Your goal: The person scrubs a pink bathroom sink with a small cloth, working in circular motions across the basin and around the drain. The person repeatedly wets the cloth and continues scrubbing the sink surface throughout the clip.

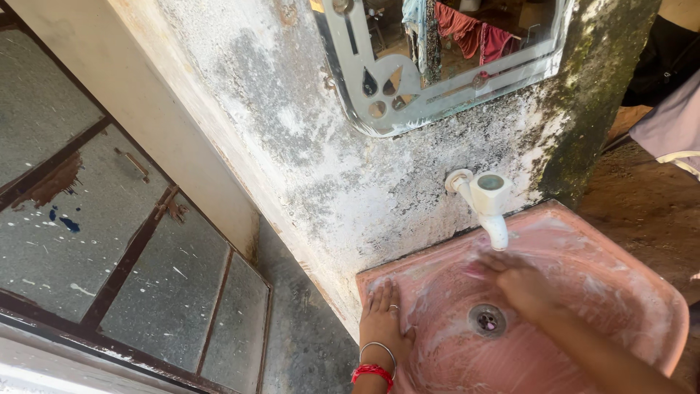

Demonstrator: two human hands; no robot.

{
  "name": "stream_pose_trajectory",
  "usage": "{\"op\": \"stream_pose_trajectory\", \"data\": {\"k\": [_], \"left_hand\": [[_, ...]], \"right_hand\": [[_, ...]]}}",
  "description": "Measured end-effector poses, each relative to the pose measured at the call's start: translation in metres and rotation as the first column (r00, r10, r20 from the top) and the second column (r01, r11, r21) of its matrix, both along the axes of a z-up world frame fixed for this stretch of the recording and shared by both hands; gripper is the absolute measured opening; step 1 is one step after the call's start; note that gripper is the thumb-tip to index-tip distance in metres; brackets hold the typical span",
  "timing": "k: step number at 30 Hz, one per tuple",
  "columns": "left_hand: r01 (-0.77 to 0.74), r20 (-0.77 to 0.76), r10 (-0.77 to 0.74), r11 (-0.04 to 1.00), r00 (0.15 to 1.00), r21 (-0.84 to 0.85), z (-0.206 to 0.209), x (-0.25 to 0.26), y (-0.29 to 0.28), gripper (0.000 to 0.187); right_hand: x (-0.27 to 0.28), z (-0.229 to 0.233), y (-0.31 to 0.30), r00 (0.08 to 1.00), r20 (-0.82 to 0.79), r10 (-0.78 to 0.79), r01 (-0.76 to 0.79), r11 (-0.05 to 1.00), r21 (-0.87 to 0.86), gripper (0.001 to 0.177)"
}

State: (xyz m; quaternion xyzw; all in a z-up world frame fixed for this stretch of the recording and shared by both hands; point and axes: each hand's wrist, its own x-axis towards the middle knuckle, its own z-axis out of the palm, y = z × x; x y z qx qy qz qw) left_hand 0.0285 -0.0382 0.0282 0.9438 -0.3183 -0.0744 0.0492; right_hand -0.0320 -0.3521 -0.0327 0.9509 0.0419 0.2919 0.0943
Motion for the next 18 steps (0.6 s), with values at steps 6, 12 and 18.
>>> {"op": "stream_pose_trajectory", "data": {"k": [6, 12, 18], "left_hand": [[-0.034, -0.021, 0.033, 0.997, 0.999, -0.062, 0.001, -0.001, -0.001, 0.097], [-0.06, -0.037, 0.058, 0.996, 0.998, -0.06, 0.007, -0.001, -0.003, 0.095], [-0.084, -0.035, 0.081, 0.992, 0.996, -0.096, 0.013, -0.006, -0.002, 0.095]], "right_hand": [[-0.009, 0.022, -0.077, 0.552, -0.631, -0.545, 0.676, 0.735, -0.043, 0.025], [0.014, -0.012, -0.078, 0.822, -0.439, -0.363, 0.42, 0.907, 0.037, 0.048], [-0.013, 0.02, -0.116, 0.757, -0.574, -0.313, 0.473, 0.868, 0.149, 0.082]]}}
